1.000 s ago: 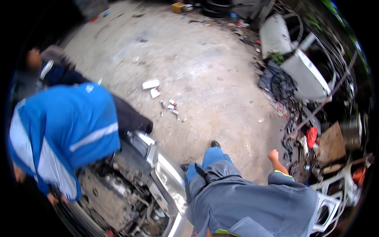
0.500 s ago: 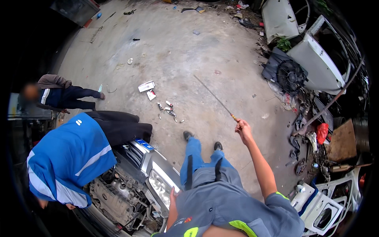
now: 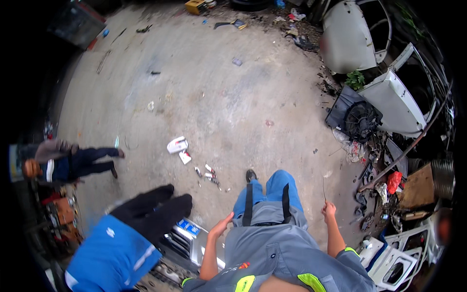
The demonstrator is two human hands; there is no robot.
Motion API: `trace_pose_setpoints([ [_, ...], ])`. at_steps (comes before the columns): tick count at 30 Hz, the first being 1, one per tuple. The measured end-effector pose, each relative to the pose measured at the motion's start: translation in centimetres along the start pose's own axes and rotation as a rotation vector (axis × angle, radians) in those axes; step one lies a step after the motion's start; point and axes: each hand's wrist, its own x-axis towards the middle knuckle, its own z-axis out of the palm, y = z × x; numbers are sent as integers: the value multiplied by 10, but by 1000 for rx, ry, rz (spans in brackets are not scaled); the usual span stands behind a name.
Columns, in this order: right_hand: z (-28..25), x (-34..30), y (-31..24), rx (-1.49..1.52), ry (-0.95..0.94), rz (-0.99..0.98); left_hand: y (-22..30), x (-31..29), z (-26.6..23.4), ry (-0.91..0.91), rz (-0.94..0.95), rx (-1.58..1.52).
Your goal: The person walks to a silver car with its hood open, pulls out the oil dipstick, wipes it with a white cloth, reinserts it, and pulls it out again to inspect the oil level.
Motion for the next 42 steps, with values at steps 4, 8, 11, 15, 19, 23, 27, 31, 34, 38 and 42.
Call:
trace_pose_setpoints([
  [4, 32, 9, -17, 127, 174, 112, 116, 11, -47, -114, -35, 154],
  [8, 100, 43, -67, 220, 222, 173, 255, 21, -74, 14, -11, 254],
  [11, 177, 109, -146, 132, 133, 116, 317, 67, -116, 25, 201, 340],
  [15, 313, 157, -311, 67, -37, -101, 435, 93, -143, 247, 168, 656],
  [19, 381, 191, -449, -204, -15, -669, 589, 71, -119, 161, 113, 181],
  [23, 421, 123, -624, -232, -54, -774, 688, 104, -144, 54, 145, 214],
  [27, 423, 160, -655, -234, 89, -755, 809, 158, -155, -40, 198, 330],
  [31, 398, 211, -622, -263, 103, -405, 929, 191, -147, -70, 258, 458],
  [34, 375, 238, -567, -18, 267, -277, 990, 199, -128, -113, 333, 528],
  [38, 351, 255, -555, -57, 329, 48, 1046, 238, -79, -51, 405, 699],
  [42, 346, 292, -609, -40, 304, 99, 1105, 271, -21, -41, 454, 765],
])
